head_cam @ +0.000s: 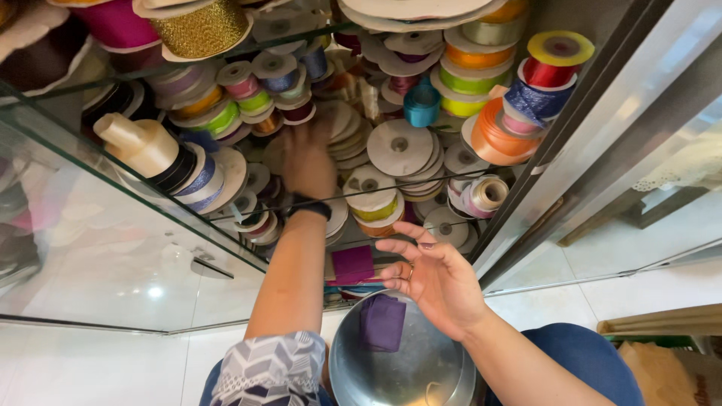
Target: The person sits on the floor in front of a glass cabinet filled with spools of ribbon. They pick up various spools, examine them, and place them into a metal bowl on their lap. They also stack some spools together before placing them in the bowl.
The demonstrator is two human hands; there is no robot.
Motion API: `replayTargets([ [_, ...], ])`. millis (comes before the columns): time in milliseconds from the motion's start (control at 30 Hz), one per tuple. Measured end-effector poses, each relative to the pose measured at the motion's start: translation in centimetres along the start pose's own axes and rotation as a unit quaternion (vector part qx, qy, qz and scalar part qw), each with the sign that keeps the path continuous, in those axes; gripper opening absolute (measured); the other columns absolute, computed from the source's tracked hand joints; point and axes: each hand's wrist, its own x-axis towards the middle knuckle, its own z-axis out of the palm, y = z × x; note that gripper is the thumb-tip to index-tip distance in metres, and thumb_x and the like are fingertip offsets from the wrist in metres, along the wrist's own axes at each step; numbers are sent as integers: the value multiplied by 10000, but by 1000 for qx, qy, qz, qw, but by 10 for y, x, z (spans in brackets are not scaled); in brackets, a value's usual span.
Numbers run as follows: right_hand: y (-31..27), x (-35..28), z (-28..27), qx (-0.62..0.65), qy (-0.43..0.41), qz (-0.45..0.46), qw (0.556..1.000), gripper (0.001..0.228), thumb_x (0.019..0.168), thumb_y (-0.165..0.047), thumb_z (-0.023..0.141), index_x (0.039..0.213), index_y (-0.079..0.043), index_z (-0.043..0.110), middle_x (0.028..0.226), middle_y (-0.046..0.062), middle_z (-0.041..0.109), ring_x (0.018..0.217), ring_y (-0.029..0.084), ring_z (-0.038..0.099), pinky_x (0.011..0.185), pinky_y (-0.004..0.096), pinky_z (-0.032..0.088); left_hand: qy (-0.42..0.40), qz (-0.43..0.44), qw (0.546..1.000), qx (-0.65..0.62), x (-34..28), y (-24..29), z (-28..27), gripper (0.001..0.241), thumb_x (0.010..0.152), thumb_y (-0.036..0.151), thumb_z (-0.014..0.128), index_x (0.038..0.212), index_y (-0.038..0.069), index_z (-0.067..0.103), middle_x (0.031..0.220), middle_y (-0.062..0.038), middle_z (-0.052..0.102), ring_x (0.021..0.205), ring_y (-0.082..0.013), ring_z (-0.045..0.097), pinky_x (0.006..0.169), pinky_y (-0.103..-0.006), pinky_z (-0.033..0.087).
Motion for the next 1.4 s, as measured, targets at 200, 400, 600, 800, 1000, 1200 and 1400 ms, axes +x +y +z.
replayTargets([
  [200,-1,-3,6,-1,6,25,1000,567,923,-263,562,1445,-47,620,1327,289,706,884,370,690,856,469,549,-160,-28,968,-189,11,15,-2,902,804,299,862,1644,239,539,1730,-220,349,1584,-483,383,1236,-586,439],
  [400,2,1,-6,30,-23,14,999,525,956,-274,573,1431,-64,645,1355,281,706,922,357,702,870,477,584,-37,72,968,-236,0,6,-12,884,916,331,929,1667,243,472,1678,-153,511,1522,-466,470,1214,-625,463],
  [600,8,7,1,-70,109,-26,991,569,886,169,695,1397,-73,633,1358,232,720,814,305,679,854,463,588,-56,43,979,-193,-77,17,-47,786,978,287,818,1672,140,479,1688,-251,471,1600,-472,398,1306,-609,328],
  [800,39,26,-40,-138,88,-130,978,385,886,139,812,1200,-40,679,1221,202,781,880,222,750,803,338,612,-1,110,955,-276,-133,76,-118,176,1089,184,668,1207,133,788,1204,-66,806,1151,-313,696,1022,-436,553],
  [1000,42,33,-49,-277,98,-240,925,221,928,117,696,1107,7,762,1052,161,822,944,195,740,902,357,636,133,170,947,-239,-145,92,-124,287,1071,93,735,1350,160,754,1452,-141,698,892,-233,767,850,-432,651],
  [1200,39,31,-60,-312,73,-281,905,286,866,92,737,1141,17,756,1227,205,843,927,251,799,909,379,639,53,77,966,-242,-142,83,-128,524,1084,229,700,1591,155,586,1610,-145,624,1299,-343,762,735,-417,657],
  [1400,40,26,-52,-355,28,-334,873,252,945,39,779,1192,-4,759,1254,183,816,1001,215,751,953,369,631,91,86,965,-231,-144,81,-123,508,1032,185,716,1531,142,629,1600,-117,645,1220,-318,792,827,-423,652],
])
